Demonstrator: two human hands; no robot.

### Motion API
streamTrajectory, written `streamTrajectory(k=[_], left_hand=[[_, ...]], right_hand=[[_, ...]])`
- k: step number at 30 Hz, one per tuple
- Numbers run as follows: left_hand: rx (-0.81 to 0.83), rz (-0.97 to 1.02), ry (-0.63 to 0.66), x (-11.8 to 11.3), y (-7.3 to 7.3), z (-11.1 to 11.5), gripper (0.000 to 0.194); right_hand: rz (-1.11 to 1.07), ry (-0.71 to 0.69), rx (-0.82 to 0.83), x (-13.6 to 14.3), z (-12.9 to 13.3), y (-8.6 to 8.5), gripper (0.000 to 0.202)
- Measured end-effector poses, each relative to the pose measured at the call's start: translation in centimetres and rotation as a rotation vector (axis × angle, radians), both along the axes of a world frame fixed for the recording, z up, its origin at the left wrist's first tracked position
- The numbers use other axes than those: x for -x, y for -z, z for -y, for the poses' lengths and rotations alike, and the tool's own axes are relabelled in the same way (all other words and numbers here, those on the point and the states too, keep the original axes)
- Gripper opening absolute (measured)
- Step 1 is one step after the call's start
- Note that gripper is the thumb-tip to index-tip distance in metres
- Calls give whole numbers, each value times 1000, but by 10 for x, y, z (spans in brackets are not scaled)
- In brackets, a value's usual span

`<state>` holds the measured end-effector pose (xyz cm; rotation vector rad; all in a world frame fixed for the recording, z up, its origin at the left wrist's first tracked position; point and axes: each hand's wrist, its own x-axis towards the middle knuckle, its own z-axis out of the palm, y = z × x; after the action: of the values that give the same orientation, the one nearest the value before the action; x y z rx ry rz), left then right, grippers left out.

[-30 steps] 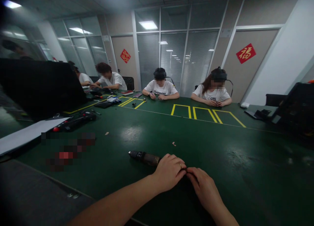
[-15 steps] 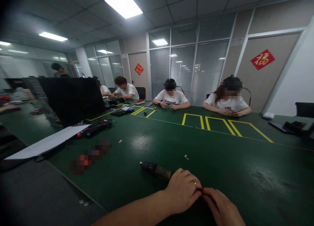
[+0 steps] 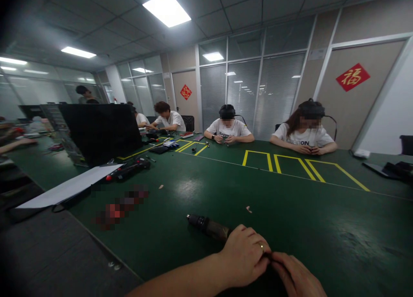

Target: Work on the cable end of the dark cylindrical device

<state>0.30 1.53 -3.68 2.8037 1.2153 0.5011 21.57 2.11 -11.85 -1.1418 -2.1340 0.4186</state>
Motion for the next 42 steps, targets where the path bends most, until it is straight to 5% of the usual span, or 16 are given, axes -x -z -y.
streamTrajectory(k=[17, 42], left_hand=[[70, 104, -40, 0, -5, 1, 12], [56, 29, -22, 0, -8, 2, 18]], right_hand=[[58, 9, 77, 19, 17, -44, 23], [48, 17, 101, 21, 18, -46, 21]])
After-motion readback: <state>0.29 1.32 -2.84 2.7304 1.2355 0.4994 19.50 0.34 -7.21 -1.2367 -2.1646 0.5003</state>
